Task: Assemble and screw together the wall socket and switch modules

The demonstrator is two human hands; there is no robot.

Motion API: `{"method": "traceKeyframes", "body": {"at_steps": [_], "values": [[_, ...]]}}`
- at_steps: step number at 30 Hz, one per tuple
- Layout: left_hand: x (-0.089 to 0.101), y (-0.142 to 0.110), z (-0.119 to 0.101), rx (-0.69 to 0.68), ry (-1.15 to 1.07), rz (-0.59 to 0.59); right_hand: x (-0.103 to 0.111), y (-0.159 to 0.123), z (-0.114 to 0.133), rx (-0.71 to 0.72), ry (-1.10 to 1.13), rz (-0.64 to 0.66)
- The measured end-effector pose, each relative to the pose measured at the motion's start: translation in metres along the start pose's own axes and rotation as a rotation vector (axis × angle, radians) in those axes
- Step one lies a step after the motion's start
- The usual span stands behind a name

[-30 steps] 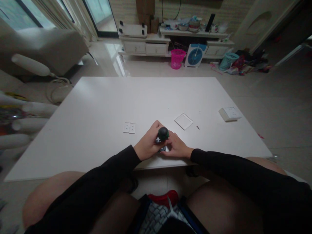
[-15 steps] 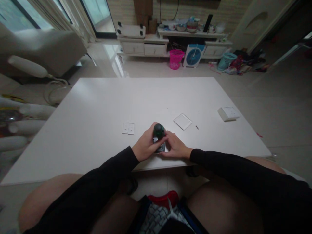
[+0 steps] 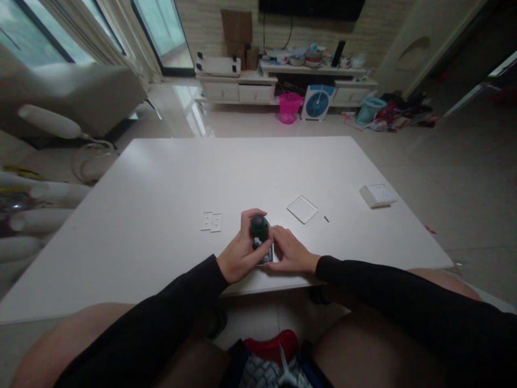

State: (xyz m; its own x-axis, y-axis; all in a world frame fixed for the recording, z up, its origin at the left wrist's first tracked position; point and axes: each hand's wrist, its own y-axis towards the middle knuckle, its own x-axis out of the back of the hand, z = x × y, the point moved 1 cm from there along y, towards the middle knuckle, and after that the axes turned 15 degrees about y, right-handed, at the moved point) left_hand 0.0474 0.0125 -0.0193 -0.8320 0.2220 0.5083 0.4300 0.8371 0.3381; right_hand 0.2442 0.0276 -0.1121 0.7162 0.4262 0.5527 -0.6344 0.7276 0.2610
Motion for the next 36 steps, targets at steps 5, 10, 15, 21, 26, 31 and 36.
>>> {"method": "traceKeyframes", "body": {"at_steps": [5, 10, 15, 21, 26, 31, 36], "values": [[0.004, 0.007, -0.005, -0.074, 0.171, -0.054, 0.000, 0.000, 0.000, 0.010, -0.005, -0.004], [0.009, 0.008, -0.002, -0.061, 0.252, -0.130, 0.002, 0.001, 0.001, 0.008, 0.031, 0.001], [0.010, 0.004, 0.005, 0.037, 0.089, -0.101, 0.002, 0.001, 0.000, 0.001, 0.016, 0.016], [0.008, 0.002, 0.004, -0.010, -0.030, -0.027, 0.001, 0.000, -0.001, 0.013, 0.005, 0.006], [0.007, 0.005, 0.001, -0.054, 0.150, -0.122, 0.001, 0.000, 0.000, 0.013, 0.004, 0.000], [0.007, 0.005, -0.005, 0.008, 0.108, -0.030, 0.001, 0.001, -0.001, 0.003, 0.014, 0.012], [0.010, 0.004, -0.006, -0.007, 0.149, 0.030, 0.000, 0.000, -0.001, -0.002, -0.005, -0.006]]}}
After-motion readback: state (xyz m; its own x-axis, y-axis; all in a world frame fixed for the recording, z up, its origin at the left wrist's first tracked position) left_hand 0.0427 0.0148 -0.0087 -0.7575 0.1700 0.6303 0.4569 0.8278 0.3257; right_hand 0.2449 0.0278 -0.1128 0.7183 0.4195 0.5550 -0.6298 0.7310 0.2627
